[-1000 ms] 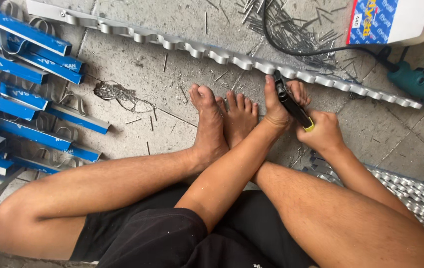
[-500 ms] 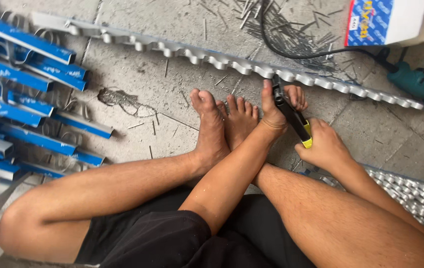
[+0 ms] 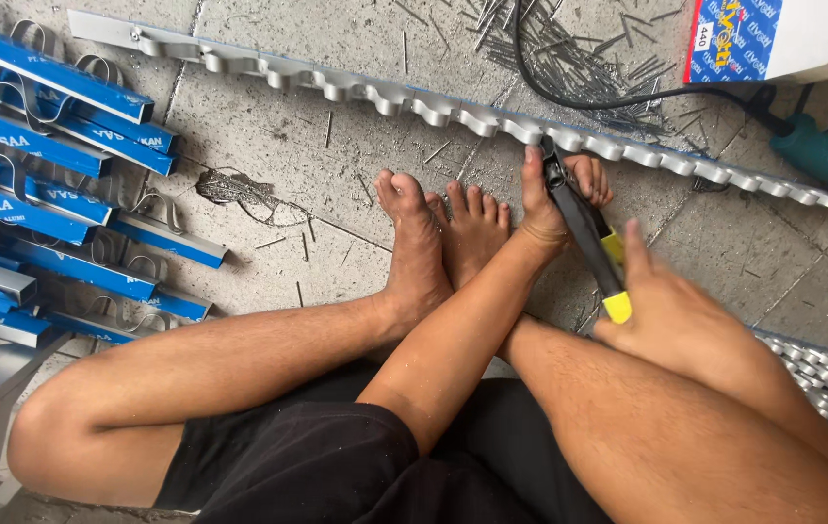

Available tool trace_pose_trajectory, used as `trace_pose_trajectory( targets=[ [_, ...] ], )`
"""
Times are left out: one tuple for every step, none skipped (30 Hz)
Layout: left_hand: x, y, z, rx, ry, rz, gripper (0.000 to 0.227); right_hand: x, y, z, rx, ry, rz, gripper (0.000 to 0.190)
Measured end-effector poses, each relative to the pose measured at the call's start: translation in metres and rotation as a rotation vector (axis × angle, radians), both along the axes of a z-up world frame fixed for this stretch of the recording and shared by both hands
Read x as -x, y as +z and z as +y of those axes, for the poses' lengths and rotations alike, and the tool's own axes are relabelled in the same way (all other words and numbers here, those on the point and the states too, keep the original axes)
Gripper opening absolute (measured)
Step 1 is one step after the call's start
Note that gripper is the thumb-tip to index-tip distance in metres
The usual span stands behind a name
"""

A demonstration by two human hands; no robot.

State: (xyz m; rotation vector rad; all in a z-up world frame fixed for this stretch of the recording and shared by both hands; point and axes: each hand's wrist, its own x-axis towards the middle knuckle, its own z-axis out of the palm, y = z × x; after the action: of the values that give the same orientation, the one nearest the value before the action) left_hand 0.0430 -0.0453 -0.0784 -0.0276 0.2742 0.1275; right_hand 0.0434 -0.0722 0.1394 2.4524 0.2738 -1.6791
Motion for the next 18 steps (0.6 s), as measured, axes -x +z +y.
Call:
trace_pose_trajectory(
  targets=[
    [-0.001,0.001,-0.001,0.013,0.012,-0.007,0.09,0.0,-0.006,-0.011,-0.042,0.046,-0.068,0.115],
    [-0.003,0.002,-0.002,0.025,0.024,-0.014,0.089,0.0,-0.011,-0.022,-0.085,0.092,-0.137,0.114],
    [0.001,0.006,-0.001,0.025,0.02,-0.021,0.089,0.004,-0.027,-0.032,-0.084,0.089,-0.145,0.114],
    [0.004,0.011,0.002,0.006,-0.005,0.022,0.09,0.007,-0.042,-0.041,-0.174,0.029,-0.237,0.099],
    [0.008,0.014,0.006,-0.018,-0.021,0.074,0.09,0.009,-0.059,-0.047,-0.269,-0.023,-0.321,0.086],
    [0.006,0.018,0.012,-0.024,-0.016,0.074,0.09,0.01,-0.076,-0.057,-0.275,-0.019,-0.32,0.086],
    [0.007,0.024,0.016,0.008,-0.018,0.081,0.091,0.013,-0.092,-0.068,-0.343,0.015,-0.479,0.064],
    [0.008,0.029,0.019,0.04,-0.02,0.089,0.091,0.016,-0.108,-0.079,-0.411,0.049,-0.639,0.05],
    [0.008,0.029,0.019,0.042,-0.027,0.088,0.091,0.013,-0.122,-0.083,-0.407,0.043,-0.642,0.05],
    [0.007,0.029,0.019,0.03,-0.027,0.096,0.09,0.01,-0.137,-0.088,-0.374,0.039,-0.635,0.042],
    [0.007,0.029,0.019,0.017,-0.016,0.109,0.09,0.006,-0.151,-0.093,-0.347,0.045,-0.622,0.034],
    [0.005,0.028,0.018,0.017,-0.011,0.112,0.09,0.003,-0.155,-0.097,-0.349,0.049,-0.618,0.034],
    [0.004,0.027,0.018,0.006,-0.022,0.107,0.088,0.003,-0.158,-0.1,-0.335,0.036,-0.587,0.035],
    [0.004,0.026,0.018,-0.006,-0.033,0.101,0.087,0.003,-0.162,-0.104,-0.322,0.023,-0.556,0.036],
    [-0.001,0.027,0.016,-0.009,-0.032,0.095,0.087,-0.002,-0.139,-0.094,-0.325,0.025,-0.562,0.036],
    [-0.005,0.027,0.015,-0.118,-0.073,0.175,0.085,-0.005,-0.116,-0.084,-0.243,0.052,-0.423,0.043],
    [-0.007,0.028,0.014,-0.226,-0.108,0.264,0.082,-0.008,-0.094,-0.073,-0.161,0.084,-0.274,0.053],
    [-0.012,0.035,0.022,-0.229,-0.1,0.269,0.082,-0.02,-0.057,-0.041,-0.166,0.091,-0.27,0.053]
  ],
)
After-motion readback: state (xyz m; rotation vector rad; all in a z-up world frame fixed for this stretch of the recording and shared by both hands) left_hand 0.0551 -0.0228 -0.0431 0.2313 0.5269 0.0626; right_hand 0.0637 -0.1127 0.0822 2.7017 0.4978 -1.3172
